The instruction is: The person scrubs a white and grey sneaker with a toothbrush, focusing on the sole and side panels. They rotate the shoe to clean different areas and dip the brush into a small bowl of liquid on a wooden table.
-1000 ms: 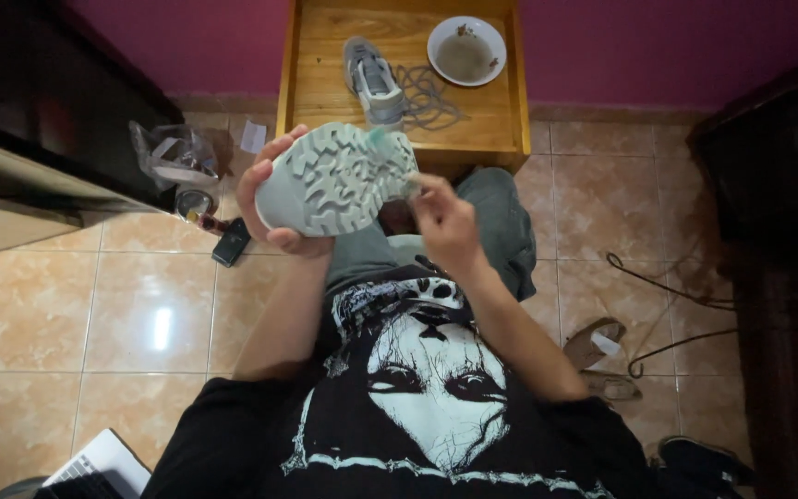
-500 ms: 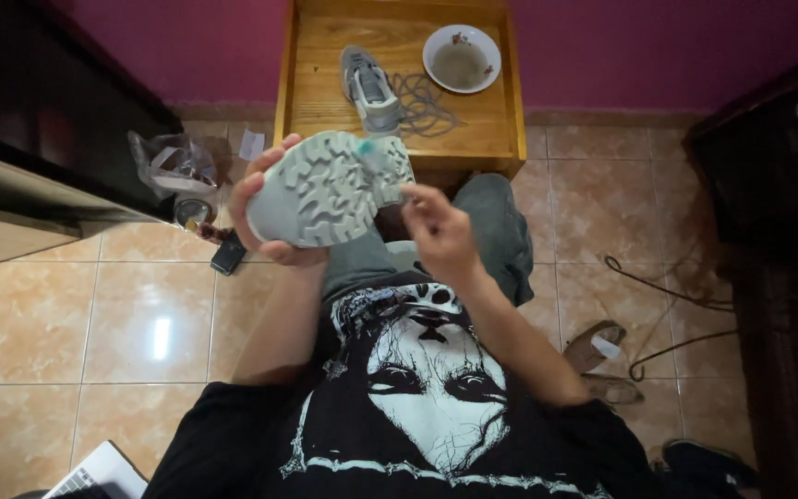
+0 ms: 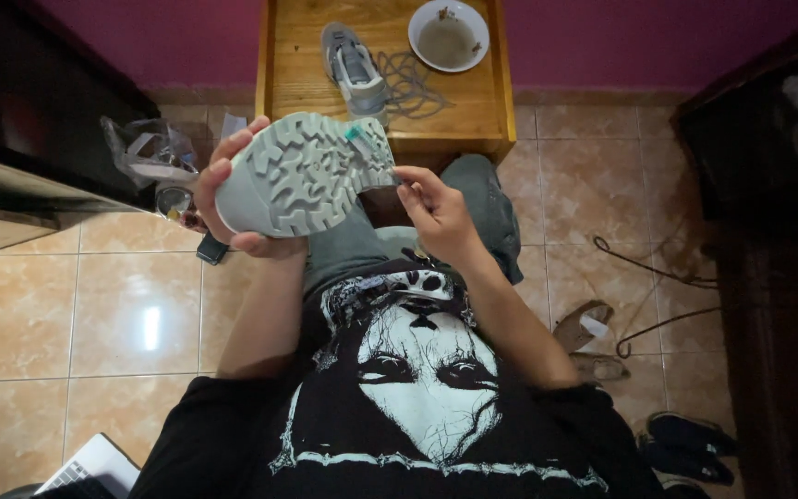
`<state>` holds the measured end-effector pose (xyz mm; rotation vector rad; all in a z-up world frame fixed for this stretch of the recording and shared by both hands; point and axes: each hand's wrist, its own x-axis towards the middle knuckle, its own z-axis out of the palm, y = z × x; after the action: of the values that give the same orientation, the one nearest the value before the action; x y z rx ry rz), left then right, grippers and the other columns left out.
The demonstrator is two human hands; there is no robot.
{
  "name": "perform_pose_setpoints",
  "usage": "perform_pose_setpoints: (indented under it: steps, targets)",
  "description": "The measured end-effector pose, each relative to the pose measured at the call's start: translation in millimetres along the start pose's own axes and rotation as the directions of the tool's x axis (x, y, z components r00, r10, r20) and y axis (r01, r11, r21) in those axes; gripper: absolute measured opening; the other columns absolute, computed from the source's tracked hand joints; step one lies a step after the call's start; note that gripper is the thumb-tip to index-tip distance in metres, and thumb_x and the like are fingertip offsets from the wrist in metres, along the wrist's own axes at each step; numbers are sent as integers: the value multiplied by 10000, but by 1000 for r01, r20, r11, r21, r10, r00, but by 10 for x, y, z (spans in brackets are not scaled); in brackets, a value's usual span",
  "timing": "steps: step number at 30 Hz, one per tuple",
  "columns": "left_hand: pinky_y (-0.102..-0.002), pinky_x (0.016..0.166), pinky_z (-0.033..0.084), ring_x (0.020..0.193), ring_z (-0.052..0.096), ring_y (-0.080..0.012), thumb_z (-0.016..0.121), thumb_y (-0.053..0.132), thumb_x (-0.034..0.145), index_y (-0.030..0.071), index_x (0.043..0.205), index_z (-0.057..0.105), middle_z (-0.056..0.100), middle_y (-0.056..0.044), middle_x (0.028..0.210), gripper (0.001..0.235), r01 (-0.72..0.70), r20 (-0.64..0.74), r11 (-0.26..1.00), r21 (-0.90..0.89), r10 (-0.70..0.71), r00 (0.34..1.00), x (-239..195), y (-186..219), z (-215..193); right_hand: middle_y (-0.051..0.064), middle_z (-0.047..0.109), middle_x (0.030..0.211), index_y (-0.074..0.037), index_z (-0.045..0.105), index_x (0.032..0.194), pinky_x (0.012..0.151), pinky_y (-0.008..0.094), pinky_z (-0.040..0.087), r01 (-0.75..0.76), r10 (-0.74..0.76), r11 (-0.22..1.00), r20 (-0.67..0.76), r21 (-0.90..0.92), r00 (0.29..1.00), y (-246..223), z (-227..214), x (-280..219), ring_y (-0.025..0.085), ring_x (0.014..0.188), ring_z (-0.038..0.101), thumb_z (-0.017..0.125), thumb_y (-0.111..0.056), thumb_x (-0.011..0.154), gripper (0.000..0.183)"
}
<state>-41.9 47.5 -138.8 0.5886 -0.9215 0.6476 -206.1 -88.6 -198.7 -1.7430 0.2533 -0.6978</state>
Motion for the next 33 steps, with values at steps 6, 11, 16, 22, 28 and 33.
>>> perform_pose_setpoints:
  steps: [6,11,16,22,28,33]
  targets:
    - [-565,910,581,1081,608,-586,347,641,1042,-97,1190,401,512,-388,1091,755,-1,6,991,136,0,1000,48,68,61,13,595,602,-130,688,1274,494,237,440,3,-3,1000,36,6,999,-1,17,-18,77,474,469,570,-95,1046,259]
    - [-557,910,581,1086,620,-572,330,663,1030,-70,1199,416,534,-373,1098,757,-4,24,983,186,-1,1000,97,110,27,27,583,618,-124,674,1289,504,247,427,6,-8,999,60,32,998,-27,27,-19,83,492,441,560,-78,1051,268]
    - [-556,938,563,1113,581,-611,352,645,1036,-88,1199,390,494,-393,1114,752,15,53,994,108,-21,998,136,119,1,22,583,625,-127,665,1297,514,242,429,-3,1,1000,72,28,997,-26,35,-32,86,493,443,559,-84,1051,271]
    - [-543,949,558,1129,574,-607,337,627,1044,-89,1213,376,485,-392,1134,737,11,78,993,116,-20,997,180,165,-15,22,596,644,-142,652,1307,529,245,443,-1,-2,999,99,36,995,4,32,-21,90,501,445,544,-88,1062,273]
    - [-558,970,549,1138,574,-605,314,635,1038,-66,1230,379,489,-379,1142,730,-16,61,995,94,10,998,191,119,-45,14,575,634,-105,633,1322,515,232,431,7,-13,999,110,53,994,40,37,-22,81,508,469,522,-90,1070,277]
    - [-528,947,576,1130,613,-538,267,633,1048,-45,1221,394,519,-348,1132,712,-38,81,977,209,21,996,269,180,-52,24,570,635,-74,628,1321,526,232,426,-9,-4,995,123,104,992,132,63,-41,85,524,468,512,-81,1070,276]
